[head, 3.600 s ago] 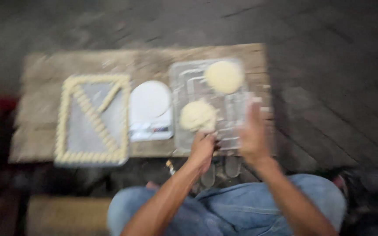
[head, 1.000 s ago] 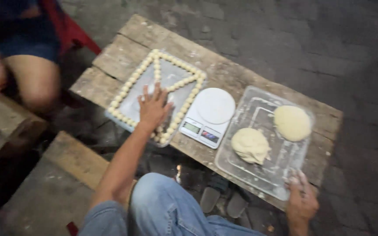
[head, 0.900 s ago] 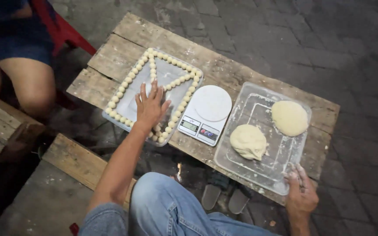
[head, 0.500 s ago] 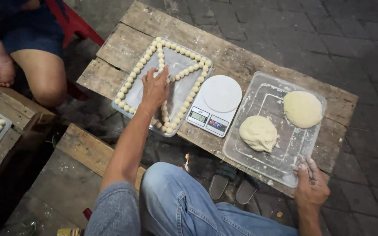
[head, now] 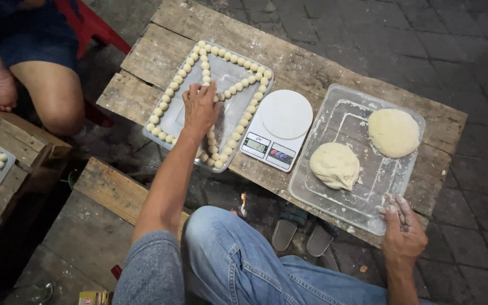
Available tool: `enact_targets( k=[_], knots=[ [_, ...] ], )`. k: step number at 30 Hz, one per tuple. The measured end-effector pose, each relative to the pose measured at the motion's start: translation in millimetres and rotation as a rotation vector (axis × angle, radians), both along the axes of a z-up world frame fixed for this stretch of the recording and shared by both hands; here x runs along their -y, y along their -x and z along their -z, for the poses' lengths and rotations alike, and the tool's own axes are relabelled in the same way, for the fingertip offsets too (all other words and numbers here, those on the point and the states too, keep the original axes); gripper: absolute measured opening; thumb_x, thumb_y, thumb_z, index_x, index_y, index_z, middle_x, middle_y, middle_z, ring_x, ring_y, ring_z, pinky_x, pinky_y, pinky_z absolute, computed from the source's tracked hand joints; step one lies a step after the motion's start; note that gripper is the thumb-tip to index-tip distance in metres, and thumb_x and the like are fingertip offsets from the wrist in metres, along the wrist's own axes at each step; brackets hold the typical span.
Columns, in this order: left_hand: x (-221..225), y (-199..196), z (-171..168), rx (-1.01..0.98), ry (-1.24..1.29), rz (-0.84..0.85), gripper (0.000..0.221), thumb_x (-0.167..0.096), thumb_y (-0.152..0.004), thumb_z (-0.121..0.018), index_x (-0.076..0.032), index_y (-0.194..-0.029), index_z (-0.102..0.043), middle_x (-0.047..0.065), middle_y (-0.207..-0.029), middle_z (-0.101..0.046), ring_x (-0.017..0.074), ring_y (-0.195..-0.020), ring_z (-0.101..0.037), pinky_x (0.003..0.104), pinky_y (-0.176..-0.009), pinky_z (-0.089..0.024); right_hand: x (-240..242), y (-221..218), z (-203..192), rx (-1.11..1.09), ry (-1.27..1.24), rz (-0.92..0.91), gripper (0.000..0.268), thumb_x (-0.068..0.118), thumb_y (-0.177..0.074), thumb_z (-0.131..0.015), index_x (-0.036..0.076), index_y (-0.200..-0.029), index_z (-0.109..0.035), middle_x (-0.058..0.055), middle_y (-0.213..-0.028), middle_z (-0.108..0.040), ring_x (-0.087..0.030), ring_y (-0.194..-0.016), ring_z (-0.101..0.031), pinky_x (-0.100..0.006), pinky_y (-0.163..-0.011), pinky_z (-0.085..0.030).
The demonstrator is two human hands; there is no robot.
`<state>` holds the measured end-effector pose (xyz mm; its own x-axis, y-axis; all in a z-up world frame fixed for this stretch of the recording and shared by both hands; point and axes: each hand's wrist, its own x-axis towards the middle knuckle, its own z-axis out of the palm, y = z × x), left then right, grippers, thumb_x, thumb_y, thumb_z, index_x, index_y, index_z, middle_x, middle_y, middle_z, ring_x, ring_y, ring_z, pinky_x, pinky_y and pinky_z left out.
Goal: Portioning, weighing, and rolling dough into small uniform balls and arranging them on a tray.
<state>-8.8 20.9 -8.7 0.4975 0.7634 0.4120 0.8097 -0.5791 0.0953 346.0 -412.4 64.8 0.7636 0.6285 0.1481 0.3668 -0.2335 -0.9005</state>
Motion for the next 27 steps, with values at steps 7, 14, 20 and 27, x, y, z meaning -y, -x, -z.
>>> enact_targets(
  k=[7,14,20,27],
  knots=[
    [-2.6,-13.3,1.0,-0.079,-0.108,-0.05,0.048,-0.033,-0.081,-0.084,-0.01,-0.12,-0.068,0.006,-0.099,-0.071,0.0299,-0.099,-0.052,0.046,-0.085,-0.035,-1.4,1.1,-1.8,0.003,-0.005,-0.024,0.038,-0.002,-0.107,-0.06,-0.017,-0.142,-0.056,-0.026,-0.126,-0.066,-0.027,-0.101,-0.067,-0.035,-0.09,-0.058],
    [11.1,-14.0,-8.3,-0.008,-0.182,-0.063,0.047,-0.016,-0.076,-0.075,-0.008,-0.121,-0.067,0.007,-0.1,-0.07,0.0307,-0.097,-0.053,0.048,-0.084,-0.037,-4.7,5.9,-6.4,-0.05,-0.042,-0.042,0.037,-0.004,-0.108,-0.057,-0.02,-0.142,-0.054,-0.028,-0.128,-0.065,-0.029,-0.1,-0.067,-0.035,-0.092,-0.058],
    [20.8,-10.5,-4.2,0.05,0.001,-0.109,0.057,-0.018,-0.082,-0.078,-0.006,-0.135,-0.061,0.009,-0.109,-0.069,0.0311,-0.106,-0.051,0.047,-0.087,-0.036,-4.4,7.3,-9.4,-0.023,-0.047,-0.083,0.039,-0.008,-0.107,-0.057,-0.021,-0.143,-0.053,-0.03,-0.129,-0.064,-0.031,-0.101,-0.067,-0.037,-0.092,-0.058],
    [34.8,-19.6,-31.2,-0.006,0.06,-0.133,0.06,-0.024,-0.087,-0.074,-0.004,-0.141,-0.056,0.012,-0.111,-0.068,0.0308,-0.107,-0.051,0.046,-0.089,-0.036,-4.6,6.6,-10.5,-0.03,-0.039,-0.069,0.039,-0.006,-0.107,-0.057,-0.02,-0.143,-0.053,-0.028,-0.129,-0.065,-0.03,-0.101,-0.067,-0.036,-0.089,-0.058]
  ],
)
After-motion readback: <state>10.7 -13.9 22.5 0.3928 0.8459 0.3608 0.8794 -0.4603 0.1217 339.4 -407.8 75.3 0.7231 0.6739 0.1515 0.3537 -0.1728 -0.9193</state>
